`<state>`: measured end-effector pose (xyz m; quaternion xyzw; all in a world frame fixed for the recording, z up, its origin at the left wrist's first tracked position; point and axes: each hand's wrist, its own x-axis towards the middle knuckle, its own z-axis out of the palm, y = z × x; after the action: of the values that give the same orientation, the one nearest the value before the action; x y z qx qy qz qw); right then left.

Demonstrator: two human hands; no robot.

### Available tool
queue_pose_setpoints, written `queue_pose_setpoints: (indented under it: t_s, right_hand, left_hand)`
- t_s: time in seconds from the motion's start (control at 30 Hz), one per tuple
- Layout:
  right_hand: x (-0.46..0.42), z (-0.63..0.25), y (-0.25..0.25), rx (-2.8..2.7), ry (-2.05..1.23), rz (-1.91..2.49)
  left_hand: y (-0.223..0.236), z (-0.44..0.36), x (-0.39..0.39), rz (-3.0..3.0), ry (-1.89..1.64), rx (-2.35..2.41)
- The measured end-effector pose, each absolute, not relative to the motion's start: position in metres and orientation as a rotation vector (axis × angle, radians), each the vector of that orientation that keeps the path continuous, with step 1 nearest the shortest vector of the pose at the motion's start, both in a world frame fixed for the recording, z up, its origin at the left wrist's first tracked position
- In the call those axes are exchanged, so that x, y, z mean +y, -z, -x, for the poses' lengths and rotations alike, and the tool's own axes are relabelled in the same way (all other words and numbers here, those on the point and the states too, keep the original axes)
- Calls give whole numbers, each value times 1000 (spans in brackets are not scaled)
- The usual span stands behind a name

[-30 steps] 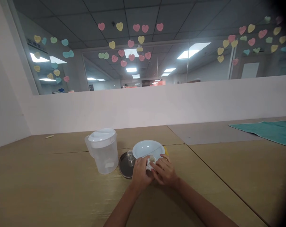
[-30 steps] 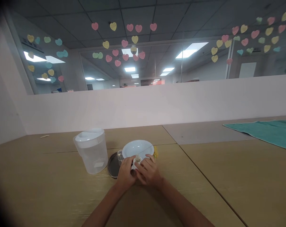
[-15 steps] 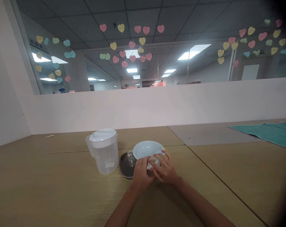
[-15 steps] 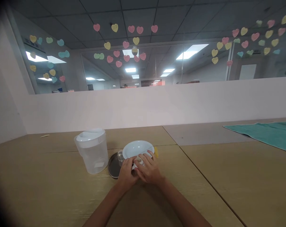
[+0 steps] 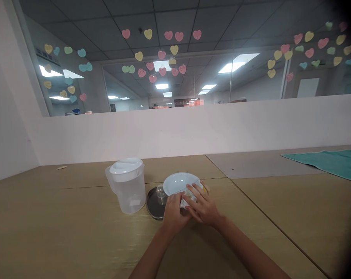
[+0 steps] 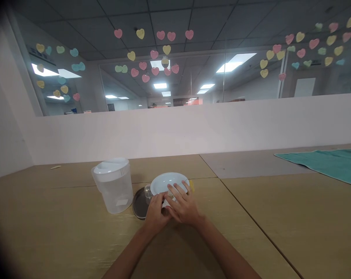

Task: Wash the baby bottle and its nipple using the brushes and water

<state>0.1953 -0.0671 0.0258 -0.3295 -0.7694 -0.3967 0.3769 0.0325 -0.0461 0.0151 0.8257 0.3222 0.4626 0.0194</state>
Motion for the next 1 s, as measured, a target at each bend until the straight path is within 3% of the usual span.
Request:
queue_pose_setpoints:
  t_s: [0.7, 1.0]
  right_hand:
    - [-65, -196, -28, -1887, 1000, 882]
    - [-59, -196, -25, -1797, 504, 1027]
  left_hand:
    - [-14, -33, -46, -2568, -1422, 1049]
    - [-12, -32, -45, -2554, -1408, 1045]
